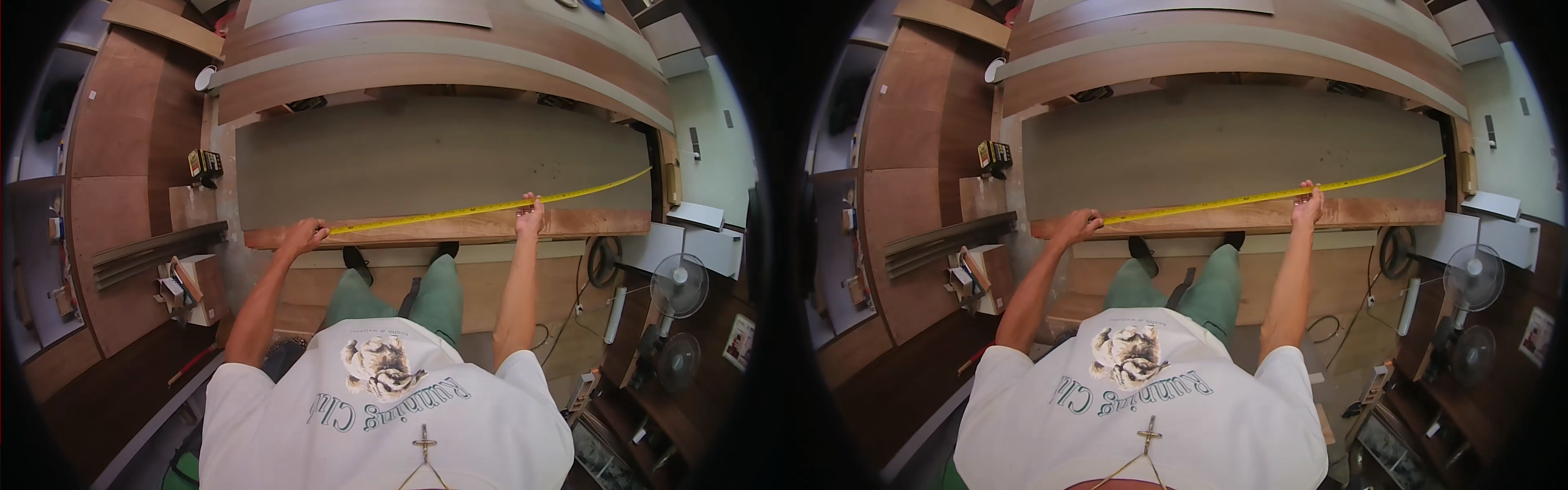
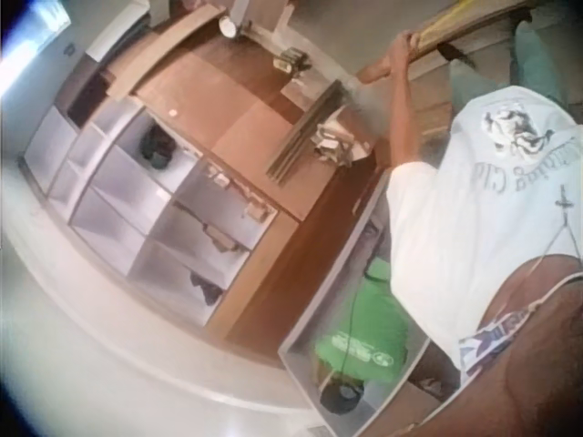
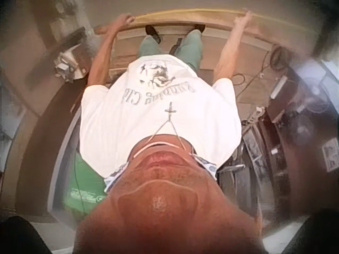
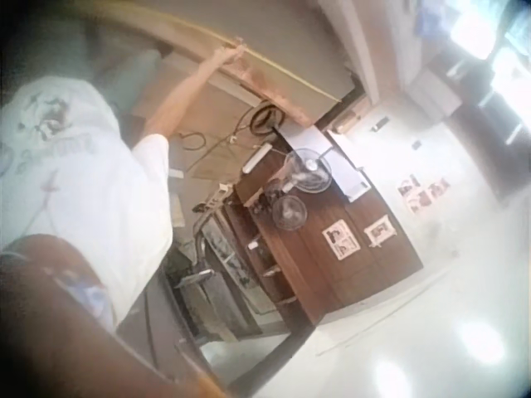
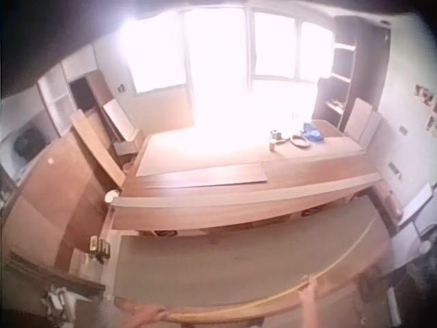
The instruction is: The person uses a utility knife to score or cut a piece of wood, handles a large board, and uses a tape measure to take measurements on a wood beam.
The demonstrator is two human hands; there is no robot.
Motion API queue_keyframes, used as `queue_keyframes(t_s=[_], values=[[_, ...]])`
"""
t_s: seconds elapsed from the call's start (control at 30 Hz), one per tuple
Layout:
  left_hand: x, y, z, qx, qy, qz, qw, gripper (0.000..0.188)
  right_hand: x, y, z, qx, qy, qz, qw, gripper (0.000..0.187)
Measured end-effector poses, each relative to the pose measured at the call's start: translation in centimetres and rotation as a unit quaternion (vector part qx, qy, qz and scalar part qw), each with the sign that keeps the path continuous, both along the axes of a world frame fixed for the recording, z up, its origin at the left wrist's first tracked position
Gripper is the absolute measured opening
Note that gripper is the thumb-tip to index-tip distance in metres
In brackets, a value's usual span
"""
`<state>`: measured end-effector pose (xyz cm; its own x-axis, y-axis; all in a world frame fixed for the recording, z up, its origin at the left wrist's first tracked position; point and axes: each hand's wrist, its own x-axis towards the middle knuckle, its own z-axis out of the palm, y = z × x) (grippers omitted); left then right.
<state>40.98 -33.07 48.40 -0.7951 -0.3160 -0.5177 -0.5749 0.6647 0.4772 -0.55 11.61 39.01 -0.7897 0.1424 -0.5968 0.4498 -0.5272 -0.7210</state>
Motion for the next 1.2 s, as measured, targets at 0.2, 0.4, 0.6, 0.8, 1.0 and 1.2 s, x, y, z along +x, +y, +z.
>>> queue_keyframes(t_s=[0.2,0.4,0.6,0.8,1.0,1.2], values=[[1.0,-4.4,0.3,-0.004,0.023,-0.018,1.0,0.027,7.8,-7.2,-0.3,-0.048,0.033,0.105,0.993,0.031],[5.2,-6.0,-1.5,0.017,0.038,0.02,0.999,0.028,13.9,-13.0,-1.3,-0.025,-0.025,0.084,0.996,0.022],[10.3,-6.5,-1.3,-0.007,0.024,0.064,0.998,0.026,18.2,-16.2,-1.4,0.007,-0.026,0.092,0.995,0.03],[13.2,-7.7,-1.7,-0.023,0.039,0.051,0.998,0.023,22.2,-18.7,-1.4,-0.03,-0.002,0.077,0.997,0.028],[18.3,-13.1,-7.8,0.024,0.258,0.005,0.966,0.024,28.3,-26.6,-0.8,-0.072,0.099,0.074,0.99,0.017],[24.9,-18.7,-6.7,-0.011,0.037,0.0,0.999,0.03,40.6,-36.2,1.2,-0.016,0.055,-0.01,0.998,0.027]])
